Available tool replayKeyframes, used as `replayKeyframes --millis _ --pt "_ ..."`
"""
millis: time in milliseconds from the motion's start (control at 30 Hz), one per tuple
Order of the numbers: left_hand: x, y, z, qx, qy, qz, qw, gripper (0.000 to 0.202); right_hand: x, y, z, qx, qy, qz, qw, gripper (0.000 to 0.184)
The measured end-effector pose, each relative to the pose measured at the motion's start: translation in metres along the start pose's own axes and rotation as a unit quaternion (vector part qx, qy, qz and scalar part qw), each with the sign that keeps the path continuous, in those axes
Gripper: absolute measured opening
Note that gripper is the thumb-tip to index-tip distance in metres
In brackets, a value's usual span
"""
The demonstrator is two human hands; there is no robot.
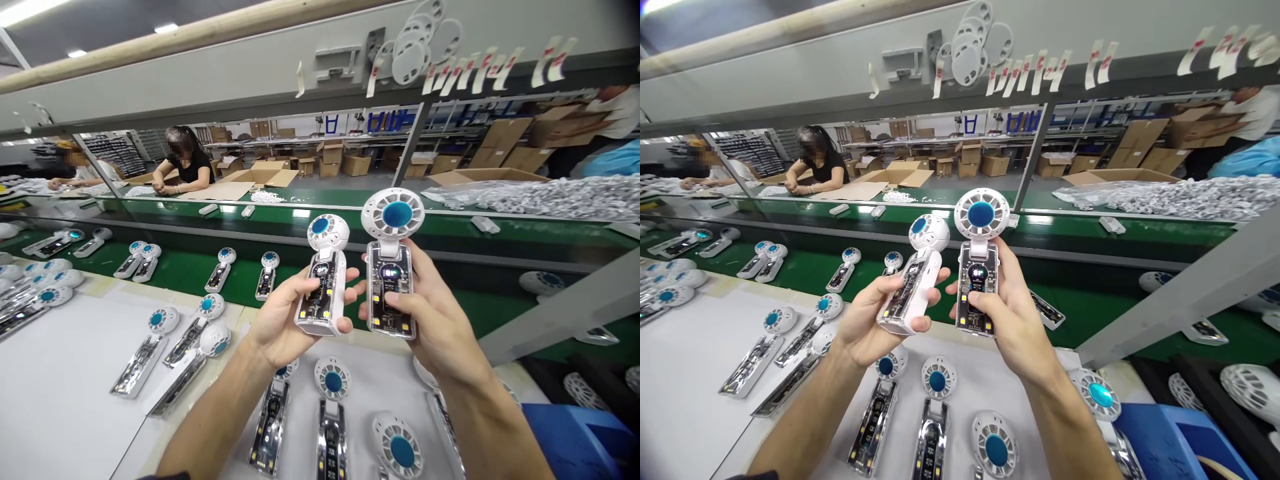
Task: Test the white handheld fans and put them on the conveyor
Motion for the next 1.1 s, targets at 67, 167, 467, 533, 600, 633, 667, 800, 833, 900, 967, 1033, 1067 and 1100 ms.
replayKeyframes --millis 67,167,467,533,600,633,667,800,833,900,967,1033,1067,1100 --pt "-0.001 0.001 0.0 -0.003 -0.006 -0.009 1.0 0.029 -0.001 0.0 -0.001 -0.002 0.001 0.0 1.0 0.078" --pt "-0.001 0.001 0.0 -0.021 -0.005 -0.028 0.999 0.031 -0.004 0.0 -0.003 -0.005 0.002 -0.008 1.0 0.076" --pt "-0.002 -0.001 -0.002 -0.085 0.02 -0.032 0.996 0.032 -0.002 -0.002 -0.003 -0.021 0.008 0.008 1.0 0.074" --pt "-0.002 -0.002 -0.002 -0.09 0.034 -0.018 0.995 0.033 -0.002 -0.002 -0.003 -0.02 0.003 0.012 1.0 0.073" --pt "-0.003 -0.003 -0.002 -0.088 0.044 0.0 0.995 0.033 -0.002 -0.001 -0.004 -0.018 -0.004 0.013 1.0 0.073" --pt "-0.003 -0.003 -0.002 -0.085 0.049 0.01 0.995 0.034 -0.003 -0.001 -0.004 -0.019 -0.009 0.012 1.0 0.073" --pt "-0.003 -0.003 -0.002 -0.085 0.056 0.021 0.995 0.035 -0.003 -0.001 -0.004 -0.021 -0.015 0.009 1.0 0.075" --pt "-0.005 -0.003 -0.002 -0.099 0.09 0.077 0.988 0.039 -0.002 0.001 -0.006 0.008 -0.061 -0.009 0.998 0.077" --pt "-0.006 -0.004 -0.001 -0.101 0.101 0.095 0.985 0.042 -0.002 0.002 -0.006 0.027 -0.081 -0.016 0.996 0.077" --pt "-0.009 -0.005 0.001 -0.085 0.142 0.129 0.978 0.05 0.0 0.005 -0.007 0.07 -0.122 -0.03 0.99 0.075" --pt "-0.011 -0.008 0.003 -0.047 0.216 0.166 0.961 0.057 0.001 0.009 -0.009 0.092 -0.144 -0.034 0.985 0.076" --pt "-0.012 -0.01 0.005 -0.015 0.273 0.195 0.942 0.055 0.001 0.013 -0.011 0.105 -0.15 -0.024 0.983 0.077" --pt "-0.012 -0.011 0.006 -0.011 0.281 0.202 0.938 0.051 0.0 0.015 -0.012 0.112 -0.156 -0.016 0.981 0.078" --pt "-0.012 -0.012 0.006 -0.015 0.274 0.201 0.94 0.047 -0.002 0.017 -0.014 0.119 -0.162 -0.004 0.98 0.078"
Point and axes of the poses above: each hand's wrist, its own z-axis towards the middle knuckle, its own y-axis out of the palm, x = y × z, the point moved 1 cm from there along z, towards the middle knuckle, and after that the axes turned 6 degrees about x, right-handed, at the moved point
